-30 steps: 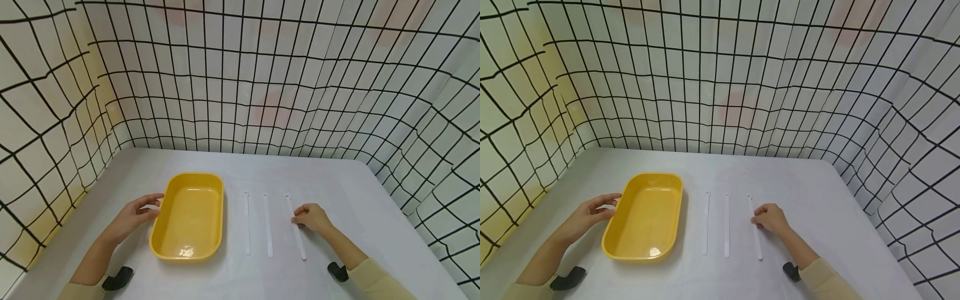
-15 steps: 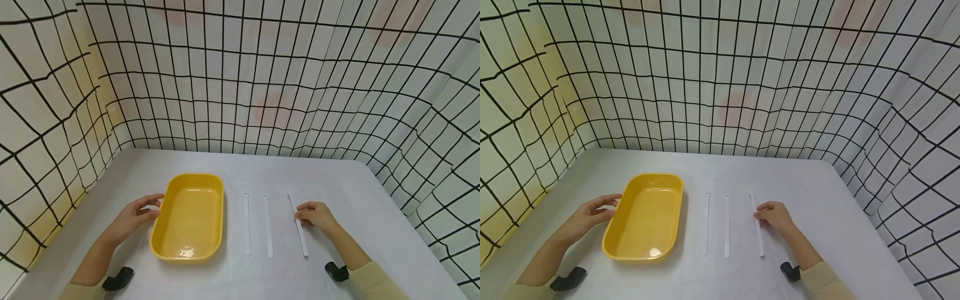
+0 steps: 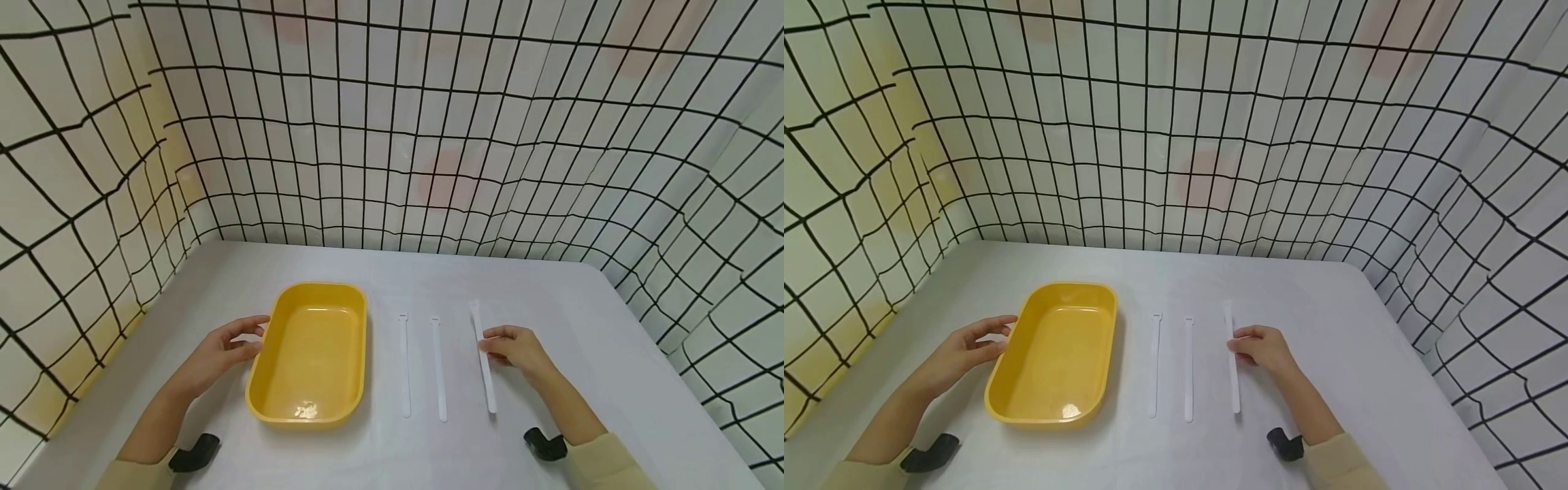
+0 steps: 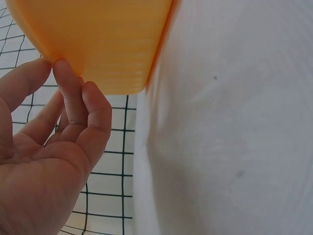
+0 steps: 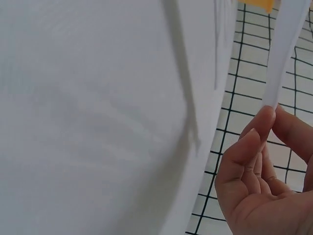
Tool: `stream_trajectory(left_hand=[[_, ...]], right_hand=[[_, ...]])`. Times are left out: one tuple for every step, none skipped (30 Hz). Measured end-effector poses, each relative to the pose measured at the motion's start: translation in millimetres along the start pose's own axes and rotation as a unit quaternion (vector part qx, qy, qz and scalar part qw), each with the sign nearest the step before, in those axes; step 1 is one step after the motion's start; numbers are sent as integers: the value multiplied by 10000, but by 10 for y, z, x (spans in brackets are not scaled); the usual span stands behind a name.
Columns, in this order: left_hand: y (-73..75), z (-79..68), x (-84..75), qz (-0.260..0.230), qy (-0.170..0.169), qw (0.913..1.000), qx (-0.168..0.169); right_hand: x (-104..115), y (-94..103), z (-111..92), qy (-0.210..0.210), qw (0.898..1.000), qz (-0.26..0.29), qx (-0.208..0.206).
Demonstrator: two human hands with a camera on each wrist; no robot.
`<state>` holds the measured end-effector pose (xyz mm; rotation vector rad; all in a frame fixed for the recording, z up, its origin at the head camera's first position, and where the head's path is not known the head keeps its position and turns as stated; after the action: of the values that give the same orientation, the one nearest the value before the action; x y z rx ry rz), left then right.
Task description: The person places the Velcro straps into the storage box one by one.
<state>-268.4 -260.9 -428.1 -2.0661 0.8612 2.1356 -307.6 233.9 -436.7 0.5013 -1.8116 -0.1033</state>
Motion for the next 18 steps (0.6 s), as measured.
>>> stream_trajectory(left_hand=[[1, 0, 3, -3, 3, 10000, -5], [1, 1, 6, -1, 6, 10000, -7], [1, 1, 8, -6, 9, 10000, -13], [2, 0, 10, -1, 9, 10000, -16], [2, 0, 9, -1, 7, 10000, -18], [2, -1, 10, -5, 9, 10000, -17], [3, -2, 10, -8, 13, 10000, -20], [3, -3, 10, -13, 12, 10000, -20], [4, -4, 9, -24, 15, 10000, -19], [4, -5, 7, -30, 16, 10000, -14], [5, -5, 7, -36, 19, 10000, -10], [6, -4, 7, -39, 20, 10000, -6], [7, -3, 8, -53, 26, 10000, -1], [8, -3, 9, -58, 22, 10000, 4], [9, -2, 10, -69, 25, 10000, 10], [11, -2, 12, -75, 36, 10000, 14], [11, -1, 14, -88, 40, 10000, 20], [10, -1, 12, -101, 40, 9999, 27]], right_hand=[[19, -8, -8, 31, 10000, 33, 15], [38, -17, -16, 66, 9999, 84, 31], [58, -26, -23, 106, 9998, 132, 53], [79, -34, -29, 149, 9997, 175, 70], [98, -42, -33, 189, 9995, 238, 81], [112, -50, -35, 225, 9992, 310, 90], [124, -59, -36, 259, 9989, 370, 102], [133, -67, -35, 291, 9986, 428, 112], [142, -77, -34, 324, 9982, 481, 127], [150, -89, -31, 368, 9978, 526, 155], [157, -102, -28, 393, 9973, 597, 168], [165, -115, -24, 424, 9968, 648, 185], [174, -129, -18, 450, 9964, 696, 197], [186, -141, -10, 479, 9960, 724, 210], [197, -154, -2, 507, 9956, 749, 225], [206, -168, 9, 539, 9950, 799, 242], [216, -180, 18, 551, 9946, 844, 242], [227, -194, 29, 569, 9942, 880, 255]])
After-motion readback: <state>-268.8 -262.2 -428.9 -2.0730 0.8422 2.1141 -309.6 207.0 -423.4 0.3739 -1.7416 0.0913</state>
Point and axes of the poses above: each hand's wrist, its own z-axis towards the middle knuckle, its own y-axis out of the back of the hand, x = y × z, the point moved 7 cm from there along z, towards the middle knuckle, and after that the axes turned 12 degrees about x, right-handed, at the moved point
